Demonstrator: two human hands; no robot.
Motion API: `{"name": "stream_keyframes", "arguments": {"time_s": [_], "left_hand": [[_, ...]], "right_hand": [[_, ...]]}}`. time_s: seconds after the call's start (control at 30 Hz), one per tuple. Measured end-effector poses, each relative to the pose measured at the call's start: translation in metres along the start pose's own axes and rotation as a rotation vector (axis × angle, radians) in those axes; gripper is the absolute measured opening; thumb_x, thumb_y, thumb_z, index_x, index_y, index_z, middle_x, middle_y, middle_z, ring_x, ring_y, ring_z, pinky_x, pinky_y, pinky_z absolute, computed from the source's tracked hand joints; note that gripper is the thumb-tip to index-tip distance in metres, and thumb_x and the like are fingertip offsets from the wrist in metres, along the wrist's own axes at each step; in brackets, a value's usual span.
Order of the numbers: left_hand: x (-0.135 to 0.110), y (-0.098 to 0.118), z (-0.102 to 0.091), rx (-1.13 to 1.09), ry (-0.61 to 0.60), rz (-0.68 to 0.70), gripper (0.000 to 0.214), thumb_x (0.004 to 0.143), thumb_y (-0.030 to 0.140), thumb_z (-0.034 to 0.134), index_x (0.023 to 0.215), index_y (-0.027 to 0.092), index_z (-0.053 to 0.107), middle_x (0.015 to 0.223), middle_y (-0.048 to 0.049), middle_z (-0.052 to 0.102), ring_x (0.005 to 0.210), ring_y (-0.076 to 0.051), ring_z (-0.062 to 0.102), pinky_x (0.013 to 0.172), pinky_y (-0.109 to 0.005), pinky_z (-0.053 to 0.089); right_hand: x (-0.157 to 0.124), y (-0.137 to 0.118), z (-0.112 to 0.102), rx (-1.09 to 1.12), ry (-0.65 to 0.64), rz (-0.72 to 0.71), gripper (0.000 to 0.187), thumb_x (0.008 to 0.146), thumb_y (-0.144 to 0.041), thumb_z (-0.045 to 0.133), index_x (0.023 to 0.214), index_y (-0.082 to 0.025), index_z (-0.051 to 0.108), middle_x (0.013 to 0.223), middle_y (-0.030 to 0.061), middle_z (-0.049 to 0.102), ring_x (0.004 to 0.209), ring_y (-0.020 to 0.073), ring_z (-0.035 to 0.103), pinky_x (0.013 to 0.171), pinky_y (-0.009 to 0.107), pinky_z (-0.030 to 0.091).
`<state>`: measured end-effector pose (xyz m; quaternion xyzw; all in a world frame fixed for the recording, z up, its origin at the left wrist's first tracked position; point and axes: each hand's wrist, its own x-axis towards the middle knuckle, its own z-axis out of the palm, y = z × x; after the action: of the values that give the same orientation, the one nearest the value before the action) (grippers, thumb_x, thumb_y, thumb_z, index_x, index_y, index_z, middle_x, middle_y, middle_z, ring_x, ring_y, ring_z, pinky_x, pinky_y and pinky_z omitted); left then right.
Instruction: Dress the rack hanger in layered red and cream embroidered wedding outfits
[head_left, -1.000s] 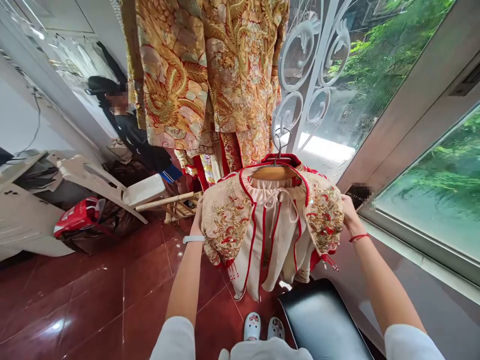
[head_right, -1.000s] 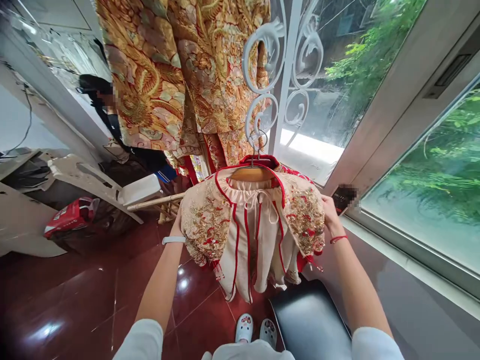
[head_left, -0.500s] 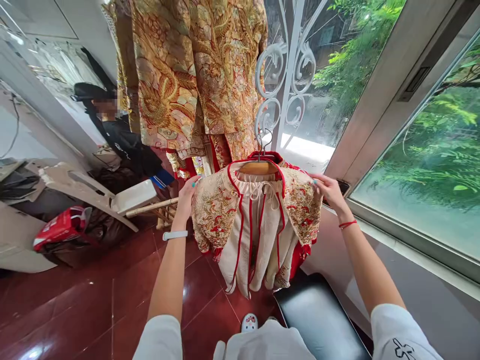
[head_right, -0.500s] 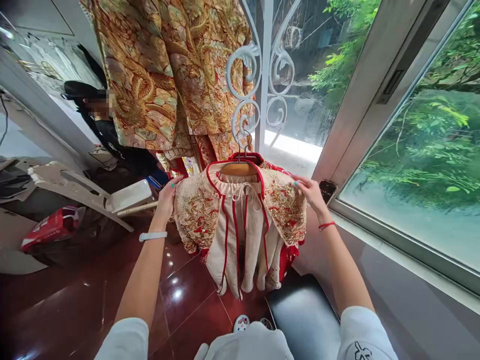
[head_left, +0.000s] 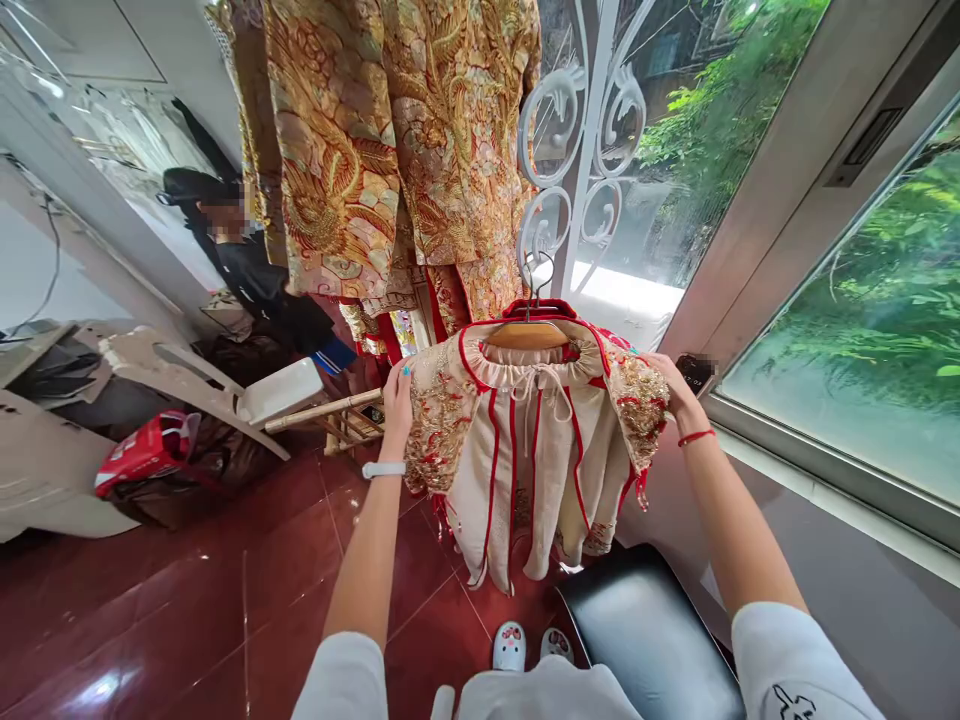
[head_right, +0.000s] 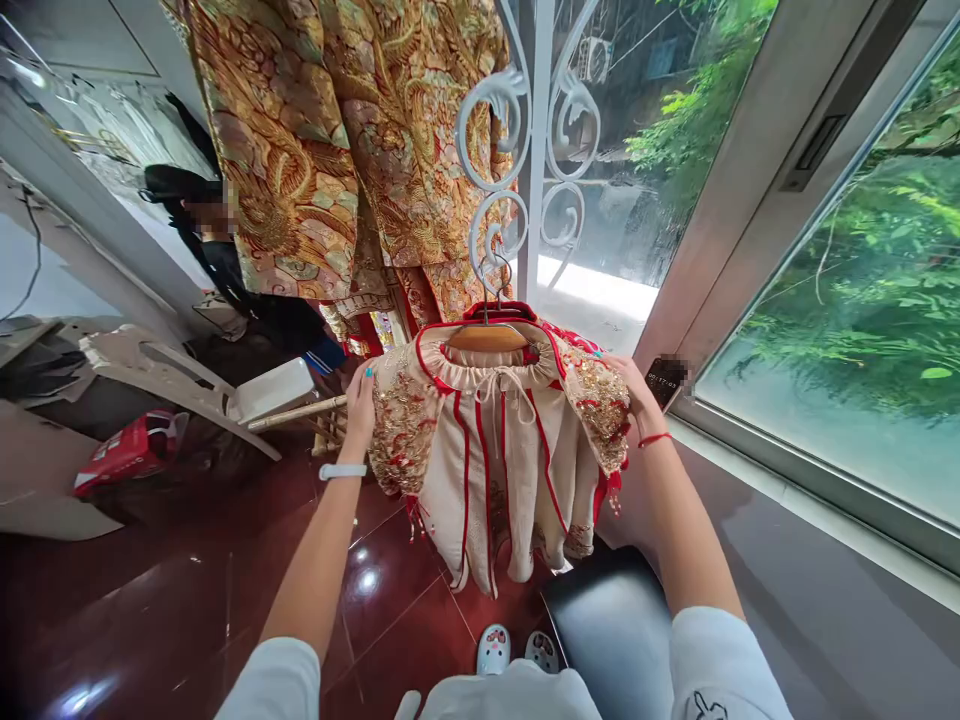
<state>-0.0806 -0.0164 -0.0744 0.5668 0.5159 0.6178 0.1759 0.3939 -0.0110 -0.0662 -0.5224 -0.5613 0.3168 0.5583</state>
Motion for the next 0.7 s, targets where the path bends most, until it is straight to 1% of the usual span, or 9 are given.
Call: {"name": "stream_keyframes", "arguments": {"time_s": [0.1, 0.17, 0.2, 0.27, 0.33, 0.4, 0.47, 0.6, 0.7], "left_hand": [[-0.043, -0.005, 0.005, 0.115, 0.064, 0.127, 0.056, 0.096, 0.06, 0.037, 0.133, 0.02, 0.051, 0.145, -0.0162, 0.052, 0.14, -0.026, 0.044, 0.12, -0.042, 0.032], [-0.08, -0.013, 0.007, 0.315, 0.131, 0.174, 0.064, 0.09, 0.06, 0.048, 0.138, 0.018, 0.042, 0.147, -0.0207, 0.045, 0.144, -0.031, 0.038, 0.121, -0.049, 0.029], [-0.099, -0.021, 0.008, 0.427, 0.159, 0.174, 0.071, 0.084, 0.06, 0.058, 0.137, 0.016, 0.041, 0.144, -0.0233, 0.044, 0.142, -0.035, 0.039, 0.12, -0.054, 0.029], [-0.137, -0.041, 0.009, 0.605, 0.152, 0.123, 0.072, 0.075, 0.056, 0.07, 0.128, 0.015, 0.045, 0.134, -0.0253, 0.048, 0.134, -0.041, 0.044, 0.115, -0.062, 0.032], [-0.163, -0.064, 0.009, 0.695, 0.153, 0.06, 0.061, 0.074, 0.051, 0.073, 0.117, 0.017, 0.049, 0.125, -0.025, 0.051, 0.127, -0.042, 0.05, 0.108, -0.065, 0.037], [-0.173, -0.084, 0.004, 0.693, 0.099, 0.031, 0.042, 0.079, 0.045, 0.068, 0.108, 0.02, 0.052, 0.117, -0.0222, 0.056, 0.119, -0.04, 0.056, 0.103, -0.061, 0.044], [-0.171, -0.092, -0.006, 0.632, -0.036, 0.032, 0.022, 0.086, 0.037, 0.057, 0.102, 0.023, 0.054, 0.108, -0.0178, 0.063, 0.109, -0.035, 0.063, 0.096, -0.054, 0.051], [-0.168, -0.071, -0.029, 0.557, -0.176, 0.052, 0.017, 0.088, 0.028, 0.044, 0.094, 0.024, 0.059, 0.091, -0.0133, 0.069, 0.09, -0.032, 0.069, 0.083, -0.048, 0.057], [-0.198, -0.033, -0.023, 0.502, -0.22, 0.134, 0.019, 0.092, 0.03, 0.042, 0.094, 0.027, 0.061, 0.088, -0.0109, 0.07, 0.085, -0.03, 0.07, 0.081, -0.045, 0.058]], "right_hand": [[-0.043, 0.012, 0.006, 0.039, 0.407, -0.119, 0.037, 0.078, -0.057, 0.056, 0.083, -0.021, 0.062, 0.081, 0.0049, 0.065, 0.075, 0.0205, 0.06, 0.071, 0.036, 0.053], [-0.083, 0.024, 0.011, -0.078, 0.656, -0.257, 0.036, 0.084, -0.052, 0.05, 0.102, -0.022, 0.06, 0.102, 0.0087, 0.064, 0.092, 0.0237, 0.063, 0.083, 0.04, 0.054], [-0.105, 0.033, 0.015, -0.187, 0.706, -0.292, 0.038, 0.084, -0.051, 0.052, 0.11, -0.023, 0.056, 0.11, 0.0105, 0.061, 0.098, 0.0258, 0.062, 0.086, 0.043, 0.053], [-0.146, 0.056, 0.025, -0.486, 0.621, -0.283, 0.048, 0.078, -0.051, 0.063, 0.116, -0.023, 0.053, 0.117, 0.0144, 0.058, 0.109, 0.0322, 0.058, 0.091, 0.05, 0.052], [-0.176, 0.083, 0.034, -0.74, 0.548, -0.203, 0.041, 0.08, -0.048, 0.062, 0.11, -0.021, 0.055, 0.113, 0.0172, 0.058, 0.105, 0.0365, 0.057, 0.085, 0.053, 0.052], [-0.19, 0.103, 0.037, -0.863, 0.475, -0.124, 0.025, 0.087, -0.043, 0.051, 0.1, -0.023, 0.057, 0.104, 0.0162, 0.06, 0.094, 0.035, 0.059, 0.072, 0.049, 0.051], [-0.193, 0.111, 0.03, -0.888, 0.373, -0.093, 0.02, 0.092, -0.037, 0.041, 0.091, -0.025, 0.057, 0.095, 0.0127, 0.062, 0.085, 0.0313, 0.06, 0.063, 0.041, 0.048], [-0.205, 0.082, 0.01, -0.812, 0.113, -0.133, 0.025, 0.093, -0.034, 0.037, 0.081, -0.025, 0.057, 0.08, 0.0071, 0.064, 0.074, 0.0268, 0.062, 0.06, 0.036, 0.047], [-0.239, 0.041, 0.024, -0.699, -0.133, -0.274, 0.024, 0.094, -0.032, 0.043, 0.078, -0.025, 0.058, 0.073, 0.0047, 0.063, 0.066, 0.0231, 0.06, 0.062, 0.035, 0.048]]}}
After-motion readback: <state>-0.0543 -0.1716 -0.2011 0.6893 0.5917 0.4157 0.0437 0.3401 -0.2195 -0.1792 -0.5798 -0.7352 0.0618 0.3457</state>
